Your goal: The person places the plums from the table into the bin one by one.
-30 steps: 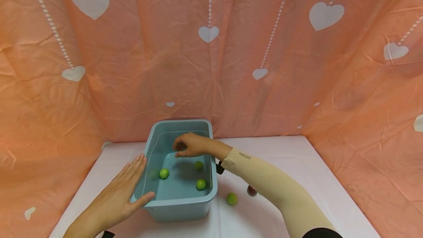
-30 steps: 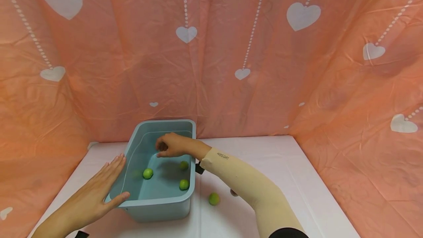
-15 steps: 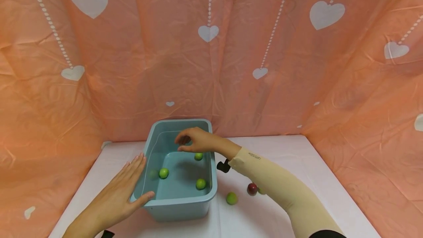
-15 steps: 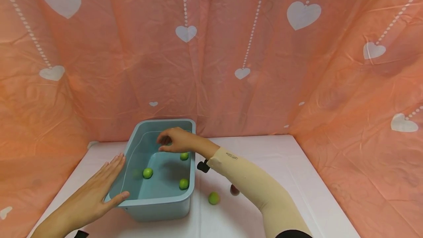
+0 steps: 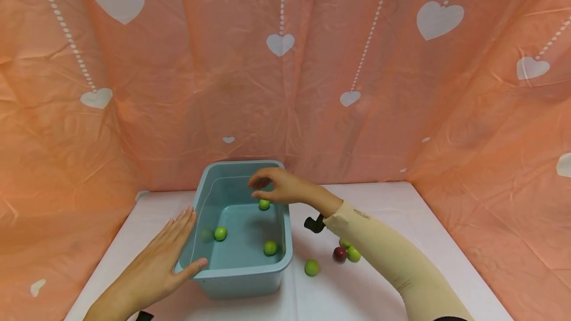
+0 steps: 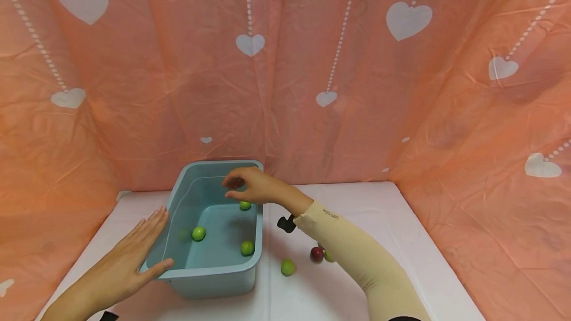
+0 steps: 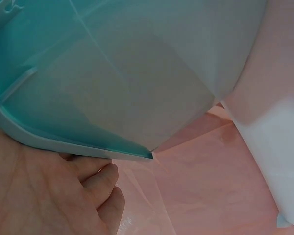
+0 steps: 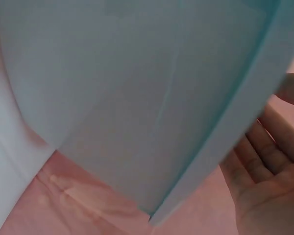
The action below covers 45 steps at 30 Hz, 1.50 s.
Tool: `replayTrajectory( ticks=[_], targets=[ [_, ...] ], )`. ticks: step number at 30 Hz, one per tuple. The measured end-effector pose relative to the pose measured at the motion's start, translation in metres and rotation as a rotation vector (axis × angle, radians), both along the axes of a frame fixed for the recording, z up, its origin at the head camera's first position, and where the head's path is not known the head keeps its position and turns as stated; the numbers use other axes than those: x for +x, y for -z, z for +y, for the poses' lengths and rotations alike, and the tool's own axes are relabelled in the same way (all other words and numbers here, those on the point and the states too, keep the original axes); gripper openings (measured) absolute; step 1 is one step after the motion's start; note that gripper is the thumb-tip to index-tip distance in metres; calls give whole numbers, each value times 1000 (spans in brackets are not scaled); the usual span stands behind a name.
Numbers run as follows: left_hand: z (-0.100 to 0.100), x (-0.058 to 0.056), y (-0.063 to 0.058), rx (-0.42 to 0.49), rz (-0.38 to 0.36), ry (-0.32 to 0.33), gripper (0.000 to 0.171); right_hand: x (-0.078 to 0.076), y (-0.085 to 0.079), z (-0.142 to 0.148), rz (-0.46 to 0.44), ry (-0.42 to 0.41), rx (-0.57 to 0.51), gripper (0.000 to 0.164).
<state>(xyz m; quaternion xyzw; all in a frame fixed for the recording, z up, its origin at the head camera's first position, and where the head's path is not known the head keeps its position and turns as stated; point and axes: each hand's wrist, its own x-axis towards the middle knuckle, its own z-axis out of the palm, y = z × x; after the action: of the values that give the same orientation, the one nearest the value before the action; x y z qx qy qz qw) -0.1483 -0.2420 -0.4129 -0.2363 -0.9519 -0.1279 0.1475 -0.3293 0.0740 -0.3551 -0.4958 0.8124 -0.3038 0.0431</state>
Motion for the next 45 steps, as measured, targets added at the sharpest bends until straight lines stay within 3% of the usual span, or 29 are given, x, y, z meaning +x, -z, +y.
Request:
replayTrajectory(
  ticks=[7,17,23,31,37,45],
  targets=[
    [1,1,0,6,-33,-10,101,6,-2,19,7,42,-49,33],
    [0,0,-1,1,-26,-2,102,12,5,45,-23,94,-96,31],
    [0,1,-1,6,-52,-12,101,16,11,63,-6,109,-131,30],
    [0,1,-1,4,-34,-1,100,27,16,91,24,176,-134,31],
    [1,1,-2,9,-65,-12,101,39,28,111,15,226,-122,28],
    [0,1,-2,10,-51,-1,100,52,49,132,40,244,-143,26]
  ],
)
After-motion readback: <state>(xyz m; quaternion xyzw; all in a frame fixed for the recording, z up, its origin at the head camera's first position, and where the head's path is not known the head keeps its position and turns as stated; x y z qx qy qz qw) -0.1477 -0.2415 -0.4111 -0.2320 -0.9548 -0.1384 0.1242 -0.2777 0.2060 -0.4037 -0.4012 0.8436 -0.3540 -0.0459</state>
